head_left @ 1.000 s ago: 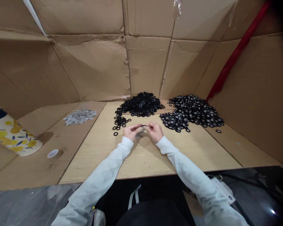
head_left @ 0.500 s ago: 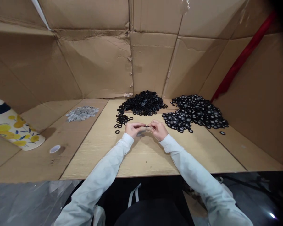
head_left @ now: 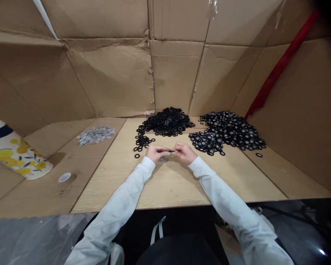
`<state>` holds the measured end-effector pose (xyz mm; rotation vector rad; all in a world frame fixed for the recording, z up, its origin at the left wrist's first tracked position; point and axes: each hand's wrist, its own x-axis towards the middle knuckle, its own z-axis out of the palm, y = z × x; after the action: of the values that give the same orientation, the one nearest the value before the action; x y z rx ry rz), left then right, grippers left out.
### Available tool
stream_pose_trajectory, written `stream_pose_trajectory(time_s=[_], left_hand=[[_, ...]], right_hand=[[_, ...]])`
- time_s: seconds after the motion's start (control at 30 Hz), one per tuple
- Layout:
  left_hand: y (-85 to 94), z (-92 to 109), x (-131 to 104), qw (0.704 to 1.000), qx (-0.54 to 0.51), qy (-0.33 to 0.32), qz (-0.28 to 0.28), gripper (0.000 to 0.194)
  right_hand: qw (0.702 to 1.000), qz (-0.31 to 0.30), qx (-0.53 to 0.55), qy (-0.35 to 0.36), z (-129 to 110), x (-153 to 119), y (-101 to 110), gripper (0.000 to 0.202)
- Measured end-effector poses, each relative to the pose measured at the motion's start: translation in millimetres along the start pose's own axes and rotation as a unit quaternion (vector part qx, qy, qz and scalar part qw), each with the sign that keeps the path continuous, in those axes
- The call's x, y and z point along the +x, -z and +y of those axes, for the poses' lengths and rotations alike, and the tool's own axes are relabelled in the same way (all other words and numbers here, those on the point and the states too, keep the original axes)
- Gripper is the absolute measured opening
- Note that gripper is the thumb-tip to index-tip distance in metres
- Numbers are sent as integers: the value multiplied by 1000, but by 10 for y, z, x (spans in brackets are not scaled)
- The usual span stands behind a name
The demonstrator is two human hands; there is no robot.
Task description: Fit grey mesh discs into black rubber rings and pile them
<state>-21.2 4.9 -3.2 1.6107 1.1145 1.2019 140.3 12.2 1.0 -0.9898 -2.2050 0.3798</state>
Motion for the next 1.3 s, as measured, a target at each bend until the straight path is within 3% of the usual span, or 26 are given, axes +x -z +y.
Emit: stream_pose_trajectory(time_s=[0.17, 0.3, 0.6, 0.77, 0.87, 0.93, 1.07, 1.13, 1.2, 1.3], left_hand=[[-14, 35, -40, 1000, 2, -4, 12, 19], [-10, 80, -55, 1000, -13, 7, 26, 19], [12, 63, 1, 994, -74, 64, 50, 30], [-63, 94, 63, 985, -135, 72, 82, 33], [-166, 141, 145, 965, -219, 87, 116, 36], [-240, 147, 213, 947, -276, 96, 133, 35], [-339, 82, 336, 923, -341, 112, 138, 27], [-340, 49, 381, 921, -347, 122, 131, 23], [-299, 45, 410, 925, -337, 133, 117, 22], [-171, 88, 420, 935, -311, 156, 65, 26]], right_hand=[[998, 56, -24, -31, -20, -5, -64, 10], [998, 58, -28, -19, -48, -6, -83, 12], [997, 30, 67, 8, -65, 31, -11, 10], [990, 78, 115, -7, -40, 56, -28, 10], [969, 158, 171, -80, -46, 107, -90, 11], [939, 206, 237, -142, -49, 158, -144, 12], [874, 239, 369, -208, -5, 272, -244, 18], [864, 269, 366, -217, 57, 322, -277, 19], [872, 273, 343, -218, 131, 366, -294, 18], [905, 232, 292, -205, 213, 416, -297, 18]])
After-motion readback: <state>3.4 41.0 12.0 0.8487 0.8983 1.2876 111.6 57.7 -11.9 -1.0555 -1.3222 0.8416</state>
